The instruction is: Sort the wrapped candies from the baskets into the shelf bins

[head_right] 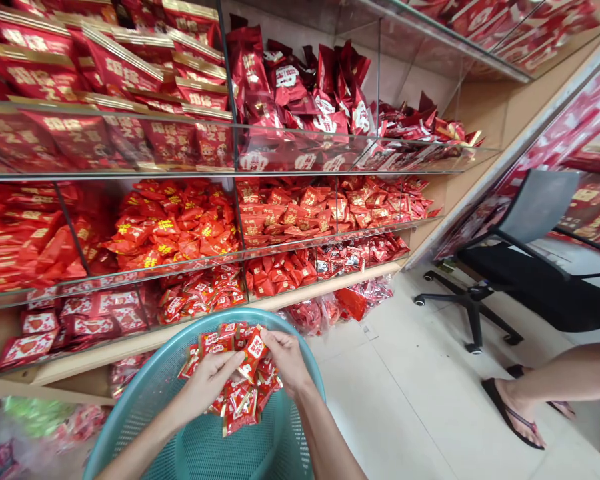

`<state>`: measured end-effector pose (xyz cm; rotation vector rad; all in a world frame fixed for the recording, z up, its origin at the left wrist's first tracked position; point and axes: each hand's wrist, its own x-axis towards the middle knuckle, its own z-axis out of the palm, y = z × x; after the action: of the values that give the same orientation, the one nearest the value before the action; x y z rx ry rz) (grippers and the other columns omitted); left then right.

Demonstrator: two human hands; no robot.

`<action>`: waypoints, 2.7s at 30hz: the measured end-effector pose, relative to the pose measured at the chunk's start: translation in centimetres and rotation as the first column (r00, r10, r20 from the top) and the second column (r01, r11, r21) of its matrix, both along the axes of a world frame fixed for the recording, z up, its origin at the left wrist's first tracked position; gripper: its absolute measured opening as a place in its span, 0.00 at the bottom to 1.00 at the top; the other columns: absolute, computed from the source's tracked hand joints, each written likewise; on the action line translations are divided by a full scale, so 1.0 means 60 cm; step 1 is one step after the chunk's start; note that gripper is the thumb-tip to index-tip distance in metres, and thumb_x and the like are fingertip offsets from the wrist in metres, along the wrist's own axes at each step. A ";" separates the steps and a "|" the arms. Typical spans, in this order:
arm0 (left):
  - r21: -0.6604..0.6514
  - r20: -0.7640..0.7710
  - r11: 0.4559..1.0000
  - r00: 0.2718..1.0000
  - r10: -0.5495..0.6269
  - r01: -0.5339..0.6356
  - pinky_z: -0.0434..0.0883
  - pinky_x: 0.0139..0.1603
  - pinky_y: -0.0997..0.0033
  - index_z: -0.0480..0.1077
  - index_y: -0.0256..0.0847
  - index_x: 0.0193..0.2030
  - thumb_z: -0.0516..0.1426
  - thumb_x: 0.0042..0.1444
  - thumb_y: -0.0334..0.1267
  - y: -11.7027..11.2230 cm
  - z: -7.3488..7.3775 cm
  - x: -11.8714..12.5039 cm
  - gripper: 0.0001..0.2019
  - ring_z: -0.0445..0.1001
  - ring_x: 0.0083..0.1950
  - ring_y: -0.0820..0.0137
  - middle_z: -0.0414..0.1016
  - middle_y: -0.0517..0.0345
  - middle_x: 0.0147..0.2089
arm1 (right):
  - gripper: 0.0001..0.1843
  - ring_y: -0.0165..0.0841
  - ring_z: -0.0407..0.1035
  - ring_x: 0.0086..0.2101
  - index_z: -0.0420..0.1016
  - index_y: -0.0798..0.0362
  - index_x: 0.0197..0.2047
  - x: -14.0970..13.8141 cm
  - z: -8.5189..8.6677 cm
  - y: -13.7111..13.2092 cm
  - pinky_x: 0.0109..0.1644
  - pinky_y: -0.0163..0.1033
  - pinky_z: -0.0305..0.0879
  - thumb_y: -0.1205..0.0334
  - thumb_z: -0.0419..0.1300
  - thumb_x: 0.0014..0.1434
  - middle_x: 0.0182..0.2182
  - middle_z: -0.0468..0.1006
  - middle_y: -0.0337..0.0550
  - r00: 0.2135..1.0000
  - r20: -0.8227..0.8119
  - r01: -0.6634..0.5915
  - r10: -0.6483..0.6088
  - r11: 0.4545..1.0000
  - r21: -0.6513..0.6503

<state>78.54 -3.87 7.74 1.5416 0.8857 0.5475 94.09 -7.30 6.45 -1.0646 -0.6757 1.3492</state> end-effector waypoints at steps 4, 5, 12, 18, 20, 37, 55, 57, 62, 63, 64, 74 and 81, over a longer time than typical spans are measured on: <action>-0.001 0.014 0.999 0.999 0.046 -0.046 0.58 0.28 0.77 0.69 0.38 0.25 0.56 0.50 0.48 0.011 0.006 0.007 0.14 0.60 0.26 0.76 0.67 0.63 0.24 | 0.19 0.28 0.62 0.24 0.76 0.55 0.26 0.000 -0.004 0.001 0.32 0.35 0.61 0.45 0.63 0.48 0.21 0.72 0.38 1.000 0.020 -0.016 0.016 1.000 -0.008; -0.006 0.015 0.998 0.998 0.063 -0.063 0.58 0.28 0.77 0.69 0.38 0.25 0.57 0.49 0.48 0.013 0.006 0.009 0.14 0.59 0.26 0.76 0.66 0.63 0.23 | 0.19 0.28 0.62 0.24 0.76 0.55 0.26 0.000 -0.004 0.000 0.32 0.35 0.60 0.45 0.63 0.48 0.21 0.72 0.38 0.999 0.034 -0.015 0.015 1.000 -0.011; -0.228 0.028 0.963 0.988 0.153 -0.143 0.63 0.27 0.77 0.69 0.39 0.25 0.63 0.39 0.49 0.014 0.003 0.010 0.15 0.64 0.27 0.75 0.68 0.63 0.25 | 0.18 0.27 0.60 0.23 0.75 0.54 0.23 0.002 -0.007 -0.001 0.29 0.33 0.58 0.46 0.62 0.50 0.20 0.71 0.36 0.985 0.163 -0.049 0.052 0.999 -0.023; -0.469 0.212 0.858 0.916 0.341 -0.211 0.70 0.37 0.74 0.71 0.40 0.30 0.63 0.43 0.48 0.019 0.008 0.022 0.14 0.70 0.33 0.75 0.70 0.63 0.30 | 0.17 0.31 0.66 0.31 0.76 0.50 0.37 -0.010 -0.007 -0.001 0.32 0.34 0.63 0.47 0.61 0.51 0.31 0.74 0.40 0.996 0.087 -0.032 0.033 0.999 -0.011; -0.532 0.305 0.817 0.849 0.431 -0.224 0.70 0.41 0.72 0.70 0.40 0.29 0.64 0.42 0.46 0.021 0.007 0.035 0.13 0.71 0.35 0.75 0.71 0.63 0.31 | 0.18 0.31 0.67 0.32 0.75 0.50 0.42 -0.014 -0.007 -0.001 0.32 0.33 0.63 0.48 0.62 0.51 0.33 0.74 0.41 0.993 0.104 -0.049 0.050 0.999 -0.014; -0.462 0.171 0.834 0.893 0.417 -0.300 0.68 0.39 0.72 0.74 0.38 0.40 0.64 0.41 0.49 -0.007 0.002 0.057 0.21 0.72 0.37 0.71 0.76 0.55 0.34 | 0.13 0.31 0.68 0.30 0.76 0.53 0.39 -0.009 -0.002 -0.002 0.37 0.37 0.65 0.54 0.60 0.56 0.33 0.77 0.41 0.997 -0.037 0.064 -0.060 0.993 0.101; -0.421 0.240 0.879 0.908 0.344 -0.222 0.68 0.38 0.74 0.75 0.37 0.39 0.63 0.46 0.45 0.004 -0.024 0.059 0.16 0.70 0.34 0.74 0.76 0.56 0.33 | 0.16 0.32 0.68 0.27 0.76 0.53 0.37 -0.004 -0.007 -0.001 0.34 0.38 0.65 0.49 0.62 0.52 0.26 0.75 0.40 1.000 0.013 0.008 -0.009 0.999 0.053; -0.415 0.228 0.882 0.913 0.337 -0.222 0.68 0.38 0.73 0.74 0.37 0.39 0.62 0.46 0.45 0.003 -0.020 0.058 0.16 0.71 0.34 0.73 0.76 0.56 0.33 | 0.16 0.32 0.68 0.27 0.76 0.53 0.35 -0.002 -0.009 -0.001 0.35 0.39 0.65 0.49 0.62 0.52 0.26 0.75 0.40 1.000 0.027 -0.001 -0.001 0.999 0.045; -0.295 0.151 0.924 0.943 0.297 -0.243 0.68 0.34 0.74 0.72 0.38 0.34 0.60 0.47 0.48 0.016 -0.009 0.045 0.14 0.71 0.34 0.72 0.73 0.59 0.30 | 0.17 0.31 0.66 0.28 0.77 0.52 0.34 0.004 -0.013 -0.003 0.34 0.36 0.62 0.47 0.62 0.50 0.27 0.75 0.39 0.990 0.136 0.034 -0.034 0.999 0.005; -0.253 0.151 0.933 0.943 0.298 -0.254 0.68 0.34 0.75 0.71 0.39 0.33 0.60 0.47 0.48 0.020 -0.008 0.042 0.14 0.70 0.34 0.73 0.71 0.61 0.30 | 0.16 0.30 0.66 0.28 0.77 0.52 0.33 0.005 -0.014 -0.004 0.34 0.35 0.61 0.47 0.62 0.50 0.27 0.75 0.38 0.987 0.154 0.035 -0.035 0.999 -0.001; -0.216 0.155 0.939 0.941 0.302 -0.266 0.68 0.33 0.75 0.71 0.39 0.32 0.59 0.48 0.49 0.024 -0.007 0.038 0.13 0.69 0.33 0.73 0.70 0.62 0.29 | 0.16 0.29 0.65 0.27 0.77 0.52 0.32 0.005 -0.015 -0.004 0.33 0.34 0.60 0.47 0.63 0.50 0.26 0.74 0.38 0.986 0.167 0.030 -0.028 1.000 -0.010; -0.189 0.154 0.858 0.848 0.507 -0.478 0.69 0.31 0.76 0.72 0.39 0.33 0.61 0.44 0.50 0.066 -0.009 -0.033 0.16 0.64 0.30 0.75 0.67 0.64 0.28 | 0.19 0.29 0.65 0.27 0.76 0.54 0.32 0.015 -0.033 -0.005 0.32 0.33 0.59 0.45 0.59 0.52 0.25 0.73 0.39 0.982 0.181 0.076 -0.055 0.991 -0.112; -0.169 0.117 0.753 0.745 0.657 -0.636 0.69 0.30 0.75 0.72 0.39 0.41 0.65 0.36 0.50 0.088 -0.016 -0.139 0.26 0.70 0.30 0.74 0.75 0.58 0.33 | 0.19 0.30 0.65 0.28 0.76 0.54 0.33 0.019 -0.039 -0.006 0.33 0.33 0.60 0.45 0.61 0.51 0.26 0.74 0.39 0.979 0.191 0.100 -0.076 0.988 -0.120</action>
<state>70.22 1.41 6.80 1.0227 1.3022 1.0925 95.21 -7.64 4.10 -1.3223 -0.6758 1.2397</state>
